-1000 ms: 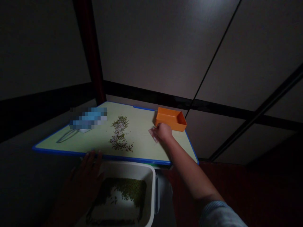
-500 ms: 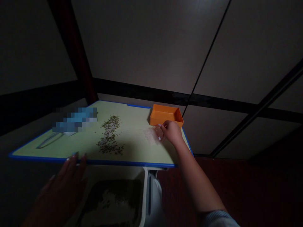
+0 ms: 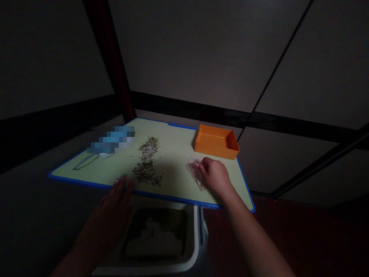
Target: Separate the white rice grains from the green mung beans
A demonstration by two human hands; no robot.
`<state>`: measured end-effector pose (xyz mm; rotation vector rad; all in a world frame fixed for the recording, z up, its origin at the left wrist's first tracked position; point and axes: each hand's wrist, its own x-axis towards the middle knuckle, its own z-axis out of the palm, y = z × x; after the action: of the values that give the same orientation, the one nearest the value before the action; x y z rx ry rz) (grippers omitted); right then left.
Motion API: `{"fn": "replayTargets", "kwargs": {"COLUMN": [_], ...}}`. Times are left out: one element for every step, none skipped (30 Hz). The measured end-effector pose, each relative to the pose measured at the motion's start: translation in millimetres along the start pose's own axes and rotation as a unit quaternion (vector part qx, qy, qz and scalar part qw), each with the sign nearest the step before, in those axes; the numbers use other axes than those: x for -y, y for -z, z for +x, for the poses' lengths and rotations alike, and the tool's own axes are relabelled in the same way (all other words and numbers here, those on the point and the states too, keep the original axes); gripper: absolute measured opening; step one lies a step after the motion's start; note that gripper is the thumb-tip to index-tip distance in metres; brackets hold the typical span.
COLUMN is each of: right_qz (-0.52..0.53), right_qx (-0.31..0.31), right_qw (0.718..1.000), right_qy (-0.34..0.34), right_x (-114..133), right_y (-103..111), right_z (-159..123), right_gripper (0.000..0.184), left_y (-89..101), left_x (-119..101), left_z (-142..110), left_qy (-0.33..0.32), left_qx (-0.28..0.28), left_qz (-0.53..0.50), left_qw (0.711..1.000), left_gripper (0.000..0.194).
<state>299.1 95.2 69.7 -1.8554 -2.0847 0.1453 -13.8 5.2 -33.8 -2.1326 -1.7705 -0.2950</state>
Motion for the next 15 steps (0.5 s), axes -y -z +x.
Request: {"fn": "replayTargets", "kwargs": {"right_qz": [0.002, 0.006, 0.010, 0.013, 0.016, 0.019, 0.022, 0.027, 0.033, 0.039, 0.049, 0.060, 0.071, 0.079, 0.082], "right_qx": [0.000, 0.000, 0.000, 0.001, 0.004, 0.010, 0.018, 0.029, 0.041, 0.054, 0.068, 0.087, 0.106, 0.119, 0.117], "right_qw": [1.000, 1.000, 0.999, 0.999, 0.998, 0.997, 0.996, 0.995, 0.993, 0.990, 0.986, 0.980, 0.972, 0.966, 0.964], "right_qy": [0.009, 0.021, 0.035, 0.049, 0.062, 0.073, 0.083, 0.093, 0.106, 0.123, 0.144, 0.171, 0.195, 0.216, 0.226], "right_x": [2.3, 5.1, 8.6, 13.0, 18.4, 24.9, 32.5, 41.2, 51.0, 61.6, 72.9, 84.6, 96.4, 108.0, 119.0], "right_y": [-1.6, -2.9, -3.8, -4.4, -4.8, -5.0, -5.1, -5.1, -5.3, -5.7, -6.5, -8.0, -10.3, -13.4, -17.4], "right_z": [0.0, 0.6, 1.9, 3.8, 6.3, 9.3, 12.3, 15.0, 17.1, 18.4, 18.8, 18.5, 17.7, 16.9, 16.4], "right_gripper": [0.024, 0.025, 0.025, 0.025, 0.025, 0.024, 0.022, 0.021, 0.019, 0.019, 0.018, 0.018, 0.016, 0.017, 0.017], "left_y": [0.1, -0.5, -1.9, -3.7, -5.8, -8.0, -10.0, -11.7, -13.0, -13.9, -14.5, -15.0, -15.4, -15.8, -16.3], "left_x": [-1.7, -2.4, -2.1, -1.1, 0.6, 2.8, 5.2, 7.5, 9.7, 11.4, 12.8, 13.8, 14.3, 14.6, 14.6], "left_z": [-0.1, -0.3, -0.6, -0.9, -1.3, -1.8, -2.3, -2.9, -3.6, -4.3, -5.2, -6.0, -6.9, -7.6, -8.1], "left_qy": [-0.005, -0.005, -0.007, -0.002, -0.003, -0.002, -0.003, -0.004, -0.002, -0.002, -0.003, 0.000, 0.002, 0.005, 0.003], "left_qx": [-0.013, -0.025, -0.031, -0.040, -0.048, -0.056, -0.065, -0.067, -0.069, -0.073, -0.076, -0.081, -0.092, -0.101, -0.108], "left_qz": [0.008, 0.013, 0.015, 0.016, 0.013, 0.011, 0.008, 0.004, -0.001, -0.007, -0.014, -0.024, -0.032, -0.038, -0.042], "left_qw": [1.000, 1.000, 0.999, 0.999, 0.999, 0.998, 0.998, 0.998, 0.998, 0.997, 0.997, 0.996, 0.995, 0.994, 0.993], "left_gripper": [0.072, 0.072, 0.071, 0.070, 0.070, 0.069, 0.069, 0.068, 0.068, 0.069, 0.069, 0.071, 0.071, 0.072, 0.073]}}
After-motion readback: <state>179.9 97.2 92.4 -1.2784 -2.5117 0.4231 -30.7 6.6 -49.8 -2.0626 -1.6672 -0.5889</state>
